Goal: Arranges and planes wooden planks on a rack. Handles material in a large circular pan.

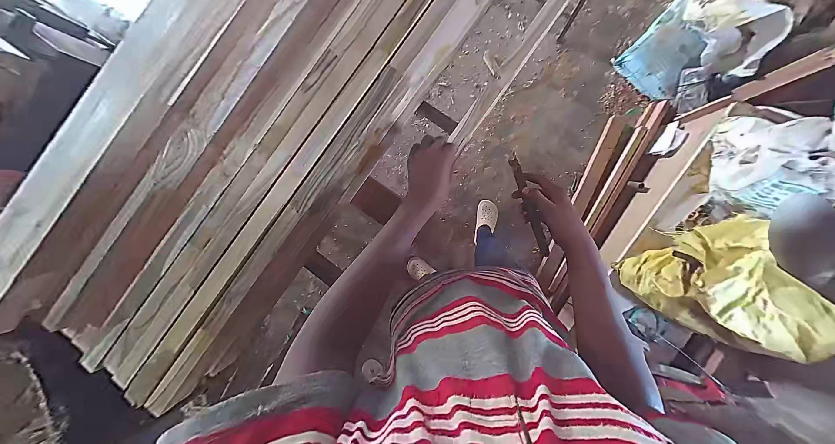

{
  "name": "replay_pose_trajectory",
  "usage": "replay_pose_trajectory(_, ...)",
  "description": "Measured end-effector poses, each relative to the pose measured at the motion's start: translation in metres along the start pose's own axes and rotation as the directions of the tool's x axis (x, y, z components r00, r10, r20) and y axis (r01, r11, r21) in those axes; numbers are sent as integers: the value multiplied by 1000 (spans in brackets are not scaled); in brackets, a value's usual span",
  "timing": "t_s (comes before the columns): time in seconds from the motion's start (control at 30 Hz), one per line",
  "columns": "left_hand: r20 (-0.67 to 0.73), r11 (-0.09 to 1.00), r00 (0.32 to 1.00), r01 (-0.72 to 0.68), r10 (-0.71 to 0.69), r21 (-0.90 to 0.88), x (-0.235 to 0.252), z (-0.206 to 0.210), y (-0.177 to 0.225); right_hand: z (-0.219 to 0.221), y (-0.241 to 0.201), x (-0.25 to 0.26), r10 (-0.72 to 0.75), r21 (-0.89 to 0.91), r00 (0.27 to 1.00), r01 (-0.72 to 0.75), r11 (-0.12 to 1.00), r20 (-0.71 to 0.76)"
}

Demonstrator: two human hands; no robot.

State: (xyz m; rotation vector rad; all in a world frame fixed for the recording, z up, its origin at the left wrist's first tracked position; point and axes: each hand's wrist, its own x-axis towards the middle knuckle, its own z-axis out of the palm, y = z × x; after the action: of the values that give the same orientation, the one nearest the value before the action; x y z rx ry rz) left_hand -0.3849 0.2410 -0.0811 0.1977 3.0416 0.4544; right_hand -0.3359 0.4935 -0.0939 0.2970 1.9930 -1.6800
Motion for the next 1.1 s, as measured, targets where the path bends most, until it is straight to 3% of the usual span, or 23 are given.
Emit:
replay_pose_trajectory(0.2,-18,989,992,125,-124,81,3,9,15,-24,-22,30,-11,35,989,6,999,149)
replay_pose_trajectory(0.27,51,977,983,169,-177,129,4,8,20,-20,-30,36,-9,-12,979,12,1000,201)
replay_pose_trajectory(0.37,72,979,977,194,-199,65,-3,6,24,-12,-39,44,-86,-115,970,115,987,229)
replay_pose_trajectory(0.5,-21,962,962,272,-273,-23,-24,8,25,3,-41,56,-248,-265,943,303,916,220)
replay_pose_trajectory(0.63,-211,971,949,221,-235,-86,-32,17,15,13,-35,74,-267,-218,943,308,926,199)
replay_pose_trajectory(0.9,0,977,978,209,-209,-39,0,15,19,9,-26,58,-209,-212,967,237,948,145)
replay_pose_trajectory(1.1,16,987,988,155,-154,-45,9,18,24,-3,-10,67,-173,-203,978,194,960,115)
